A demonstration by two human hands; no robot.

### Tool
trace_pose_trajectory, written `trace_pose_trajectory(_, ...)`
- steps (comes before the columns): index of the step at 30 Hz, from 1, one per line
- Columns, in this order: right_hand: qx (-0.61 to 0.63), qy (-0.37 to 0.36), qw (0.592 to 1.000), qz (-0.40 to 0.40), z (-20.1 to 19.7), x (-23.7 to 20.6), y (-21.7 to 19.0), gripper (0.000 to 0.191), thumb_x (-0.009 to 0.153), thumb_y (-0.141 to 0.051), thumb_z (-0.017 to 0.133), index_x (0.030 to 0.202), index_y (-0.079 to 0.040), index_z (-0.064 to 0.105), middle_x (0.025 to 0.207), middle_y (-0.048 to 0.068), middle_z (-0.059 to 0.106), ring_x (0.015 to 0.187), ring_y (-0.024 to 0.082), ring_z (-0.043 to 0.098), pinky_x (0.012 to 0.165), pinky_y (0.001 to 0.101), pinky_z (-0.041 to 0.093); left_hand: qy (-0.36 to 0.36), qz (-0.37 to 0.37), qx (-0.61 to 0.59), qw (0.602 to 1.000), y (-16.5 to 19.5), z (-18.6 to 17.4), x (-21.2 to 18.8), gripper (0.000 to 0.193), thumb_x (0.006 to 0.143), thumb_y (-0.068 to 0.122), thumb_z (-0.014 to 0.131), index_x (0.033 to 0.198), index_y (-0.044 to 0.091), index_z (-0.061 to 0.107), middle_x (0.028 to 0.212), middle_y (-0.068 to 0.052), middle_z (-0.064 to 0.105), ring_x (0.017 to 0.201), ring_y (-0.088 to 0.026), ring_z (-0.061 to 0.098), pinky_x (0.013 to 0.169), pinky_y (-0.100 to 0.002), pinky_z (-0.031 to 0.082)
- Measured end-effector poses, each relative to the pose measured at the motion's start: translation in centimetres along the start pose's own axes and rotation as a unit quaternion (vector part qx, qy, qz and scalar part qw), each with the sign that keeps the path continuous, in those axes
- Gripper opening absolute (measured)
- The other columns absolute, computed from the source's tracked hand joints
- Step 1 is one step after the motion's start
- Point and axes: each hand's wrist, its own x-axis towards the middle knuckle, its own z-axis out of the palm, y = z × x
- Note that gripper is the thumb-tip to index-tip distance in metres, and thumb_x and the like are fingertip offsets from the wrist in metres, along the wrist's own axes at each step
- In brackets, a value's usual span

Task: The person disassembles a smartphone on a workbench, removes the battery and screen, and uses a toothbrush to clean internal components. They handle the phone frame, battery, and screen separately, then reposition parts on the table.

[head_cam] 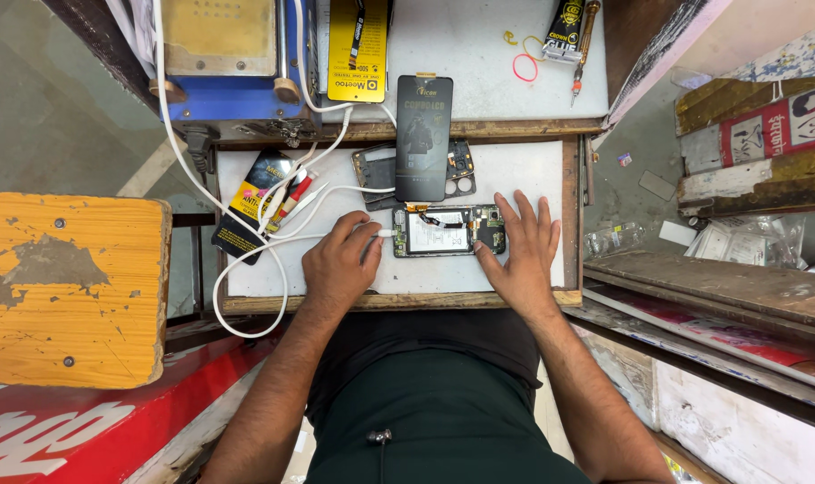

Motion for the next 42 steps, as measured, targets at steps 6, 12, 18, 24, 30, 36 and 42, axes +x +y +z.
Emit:
trace_pose_trajectory(6, 0.008, -0.005, 1.000, -0.001, 0.1, 0.0, 0.3, 0.081, 0.090, -0.033, 0.074, 0.159, -0.018, 0.035, 0.164, 0.021, 0.027, 0.156, 0.046, 0.003, 0.120, 0.0696, -0.005, 0.002, 0.002, -0.003, 1.000, 0.1, 0.0, 0.1, 0.021, 0.089, 0.021, 0.078, 0.108, 0.010, 0.077, 0.119, 0.000, 0.069, 0.082, -0.017, 0.075, 0.067, -0.030, 0.061)
trace_pose_trajectory(12, 0.008, -0.012, 1.000, 0.010, 0.1, 0.0, 0.5, 0.082, 0.090, -0.033, 0.075, 0.160, -0.020, 0.034, 0.165, 0.020, 0.025, 0.156, 0.045, 0.001, 0.121, 0.0689, -0.006, -0.007, -0.002, -0.003, 1.000, 0.1, 0.0, 0.1, 0.021, 0.089, 0.021, 0.078, 0.107, 0.010, 0.077, 0.119, -0.001, 0.069, 0.082, -0.017, 0.075, 0.066, -0.030, 0.061)
trace_pose_trajectory(18, 0.004, -0.017, 1.000, 0.012, 0.2, 0.1, 0.4, 0.082, 0.089, -0.032, 0.075, 0.160, -0.023, 0.035, 0.165, 0.020, 0.024, 0.156, 0.045, 0.001, 0.120, 0.0691, -0.007, -0.006, -0.001, -0.008, 1.000, -0.1, 0.1, 0.0, 0.021, 0.090, 0.021, 0.078, 0.108, 0.010, 0.077, 0.120, -0.001, 0.069, 0.082, -0.016, 0.075, 0.067, -0.029, 0.061)
trace_pose_trajectory(24, 0.011, -0.029, 0.999, 0.037, -0.2, 0.4, -0.1, 0.083, 0.087, -0.030, 0.078, 0.159, -0.027, 0.036, 0.165, 0.019, 0.025, 0.156, 0.045, 0.002, 0.119, 0.0709, -0.004, 0.001, 0.000, -0.004, 1.000, 0.0, 0.1, 0.0, 0.020, 0.090, 0.021, 0.078, 0.108, 0.010, 0.077, 0.119, 0.000, 0.069, 0.082, -0.017, 0.075, 0.067, -0.030, 0.061)
trace_pose_trajectory(30, 0.026, -0.036, 0.997, 0.060, -0.4, 0.7, -0.7, 0.085, 0.086, -0.028, 0.078, 0.160, -0.028, 0.036, 0.166, 0.018, 0.024, 0.156, 0.045, 0.002, 0.120, 0.0703, -0.005, 0.000, 0.001, -0.001, 1.000, 0.0, 0.1, 0.0, 0.020, 0.090, 0.021, 0.078, 0.107, 0.010, 0.077, 0.119, 0.000, 0.069, 0.081, -0.017, 0.075, 0.066, -0.031, 0.060)
trace_pose_trajectory(36, 0.050, 0.024, 0.998, -0.011, -0.4, -0.1, -0.8, 0.078, 0.092, -0.025, 0.072, 0.160, -0.014, 0.034, 0.164, 0.020, 0.031, 0.156, 0.046, 0.006, 0.121, 0.0682, -0.007, 0.018, 0.016, 0.003, 1.000, -0.1, 0.2, 0.0, 0.021, 0.091, 0.022, 0.077, 0.109, 0.012, 0.077, 0.120, 0.000, 0.068, 0.083, -0.018, 0.075, 0.067, -0.031, 0.061)
trace_pose_trajectory(42, 0.067, 0.070, 0.995, -0.017, -0.2, -0.8, -0.9, 0.051, 0.099, -0.015, 0.063, 0.148, -0.013, 0.052, 0.155, 0.015, 0.051, 0.155, 0.039, 0.027, 0.128, 0.0588, 0.005, 0.013, 0.011, 0.003, 1.000, 0.0, 0.0, 0.1, 0.020, 0.092, 0.023, 0.077, 0.109, 0.013, 0.078, 0.120, 0.000, 0.069, 0.081, -0.018, 0.074, 0.065, -0.032, 0.060)
